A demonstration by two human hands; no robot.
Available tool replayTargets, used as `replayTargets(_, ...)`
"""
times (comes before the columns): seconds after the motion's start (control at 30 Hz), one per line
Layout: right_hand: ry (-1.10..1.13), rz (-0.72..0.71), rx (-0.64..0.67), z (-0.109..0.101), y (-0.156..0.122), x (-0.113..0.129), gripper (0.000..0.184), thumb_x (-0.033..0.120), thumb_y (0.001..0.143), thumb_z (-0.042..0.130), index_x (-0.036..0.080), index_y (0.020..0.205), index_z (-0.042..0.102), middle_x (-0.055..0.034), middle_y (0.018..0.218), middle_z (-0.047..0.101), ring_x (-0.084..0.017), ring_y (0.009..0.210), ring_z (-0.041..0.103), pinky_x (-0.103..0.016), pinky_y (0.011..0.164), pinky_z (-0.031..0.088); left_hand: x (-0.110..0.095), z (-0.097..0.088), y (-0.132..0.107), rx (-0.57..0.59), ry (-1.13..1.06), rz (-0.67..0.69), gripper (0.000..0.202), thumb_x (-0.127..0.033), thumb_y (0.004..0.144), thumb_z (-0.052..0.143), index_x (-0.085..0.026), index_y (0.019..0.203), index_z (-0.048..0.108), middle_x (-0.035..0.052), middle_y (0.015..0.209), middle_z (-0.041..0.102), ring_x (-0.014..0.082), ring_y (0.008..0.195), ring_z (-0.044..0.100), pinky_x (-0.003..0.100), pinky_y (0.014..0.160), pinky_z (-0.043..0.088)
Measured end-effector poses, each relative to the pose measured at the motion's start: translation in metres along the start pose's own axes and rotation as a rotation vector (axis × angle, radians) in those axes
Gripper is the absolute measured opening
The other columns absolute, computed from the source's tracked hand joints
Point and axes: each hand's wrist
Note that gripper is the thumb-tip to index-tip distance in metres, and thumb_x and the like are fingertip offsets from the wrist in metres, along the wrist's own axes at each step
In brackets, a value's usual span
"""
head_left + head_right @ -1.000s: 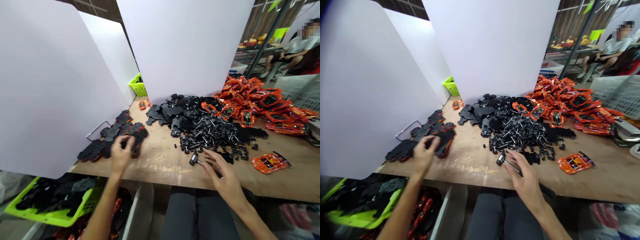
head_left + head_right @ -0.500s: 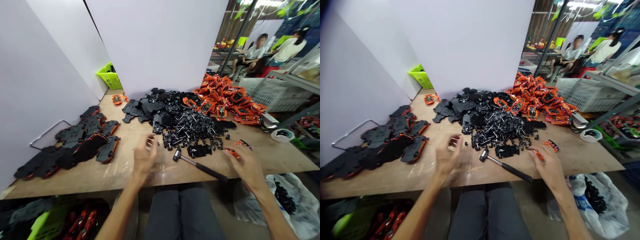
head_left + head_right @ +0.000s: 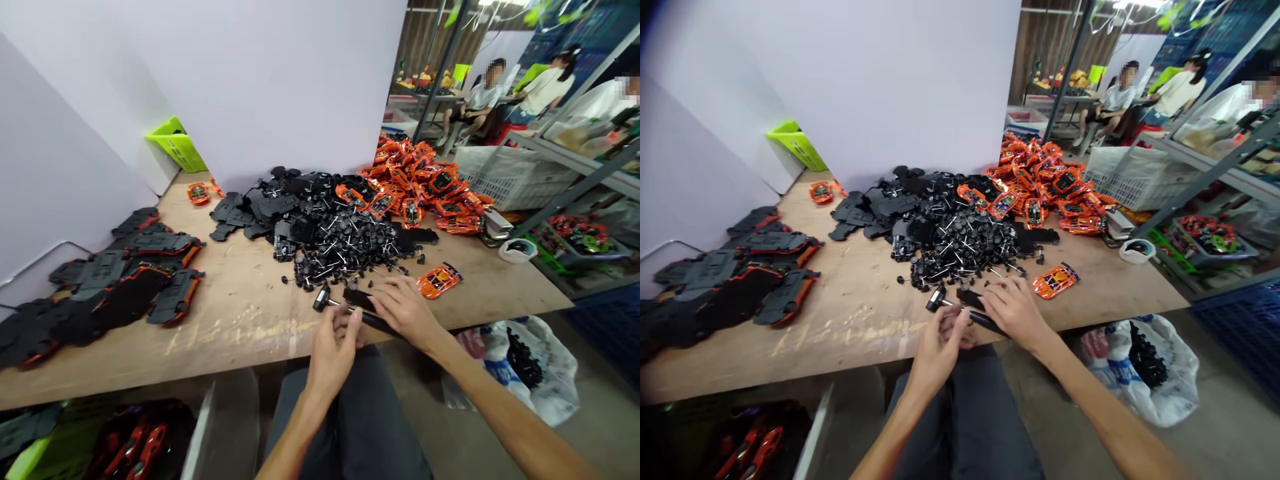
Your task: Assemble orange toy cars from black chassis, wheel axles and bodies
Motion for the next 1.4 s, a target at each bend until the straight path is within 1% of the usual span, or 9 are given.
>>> replayTargets(0.17,0.384,0.160,0.016,0.000,-0.006,0.031,0.030,0.024,0.106,0.054,0.024,0.131,0.069,-0.0103,0.127,0.074,-0.027,0.119,0.066,-0.046,0.101,0.055,0.004,0.021,0.025,-0.198,-0.005,-0.027,0.044,-0.057,0.088,0.072,-0.018,0.108,0.064,0.0081,0.085,0.074,0.0257,0.084,0.074,0.034,0.073,0.059)
replayTargets(0.3,0.496,0.343,-0.026,-0.020,-0.011,0.004,0.026,0.028,0.103,0.062,0.029,0.128,0.071,-0.0069,0.121,0.074,-0.025,0.115,0.068,-0.044,0.103,0.055,-0.004,0.007,0.032,-0.242,-0.017,-0.079,0.043,-0.054,0.088,0.072,-0.020,0.114,0.064,0.0065,0.086,0.074,0.0261,0.082,0.074,0.033,0.069,0.059)
replayTargets(0.37,0.396,0.385,-0.013,-0.029,-0.011,-0.019,0.024,0.024,0.101,0.064,0.027,0.123,0.073,-0.0087,0.115,0.071,-0.027,0.110,0.067,-0.045,0.099,0.055,-0.014,-0.006,0.028,-0.180,-0.092,-0.078,0.044,-0.054,0.087,0.072,-0.022,0.116,0.061,0.0059,0.090,0.075,0.0239,0.080,0.074,0.032,0.068,0.060)
replayTargets(0.47,0.313,0.228,0.187,-0.034,-0.006,-0.047,0.027,0.016,0.097,0.066,0.027,0.120,0.075,-0.0108,0.116,0.069,-0.028,0.108,0.063,-0.045,0.096,0.054,-0.036,-0.032,0.017,-0.008,-0.206,-0.165,0.044,-0.054,0.084,0.075,-0.022,0.110,0.059,0.0048,0.089,0.076,0.0196,0.069,0.071,0.032,0.066,0.060)
replayTargets(0.63,0.391,0.095,0.273,-0.025,0.005,-0.070,0.019,0.020,0.100,0.062,0.026,0.099,0.080,-0.0095,0.105,0.072,-0.027,0.104,0.061,-0.043,0.092,0.052,-0.056,-0.089,-0.003,0.104,-0.111,-0.306,0.050,-0.046,0.076,0.085,-0.016,0.112,0.067,0.0061,0.085,0.077,0.0138,0.063,0.063,0.027,0.060,0.056)
replayTargets(0.83,0.746,0.393,0.169,-0.015,0.027,-0.090,0.028,0.053,0.090,0.075,0.025,0.092,0.080,-0.0075,0.109,0.075,-0.026,0.102,0.069,-0.043,0.094,0.054,-0.044,-0.130,-0.011,0.036,0.087,-0.225,0.045,-0.046,0.074,0.088,-0.013,0.100,0.071,0.0069,0.079,0.077,0.0133,0.060,0.064,0.020,0.049,0.047)
replayTargets(1.07,0.818,0.594,0.181,-0.036,0.052,-0.090,0.041,0.059,0.074,0.085,0.020,0.083,0.076,-0.0121,0.131,0.069,-0.030,0.119,0.066,-0.046,0.100,0.055,-0.043,-0.135,-0.012,0.085,-0.054,-0.264,0.050,-0.042,0.068,0.093,-0.018,0.101,0.064,0.0106,0.107,0.081,0.0304,0.093,0.080,0.030,0.061,0.064)
replayTargets(1.23,0.951,0.667,0.159,-0.044,0.049,-0.082,0.040,0.056,0.079,0.084,0.020,0.089,0.069,-0.0147,0.134,0.072,-0.031,0.128,0.065,-0.053,0.112,0.047,-0.032,-0.130,-0.011,0.038,-0.179,-0.243,0.052,-0.040,0.070,0.093,-0.014,0.109,0.071,0.0150,0.114,0.080,0.0308,0.094,0.081,0.034,0.073,0.068)
replayTargets(1.4,0.805,0.703,0.054,-0.028,0.043,-0.085,0.049,0.065,0.078,0.080,0.018,0.088,0.070,-0.0183,0.135,0.070,-0.031,0.116,0.071,-0.050,0.102,0.055,-0.019,-0.118,-0.010,0.021,-0.186,-0.261,0.051,-0.042,0.076,0.089,-0.012,0.113,0.070,0.0158,0.107,0.081,0.0306,0.090,0.081,0.034,0.069,0.068)
Point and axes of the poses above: each hand's wrist, its own y-axis towards the middle knuckle, its own z-axis out of the palm, x = y × z
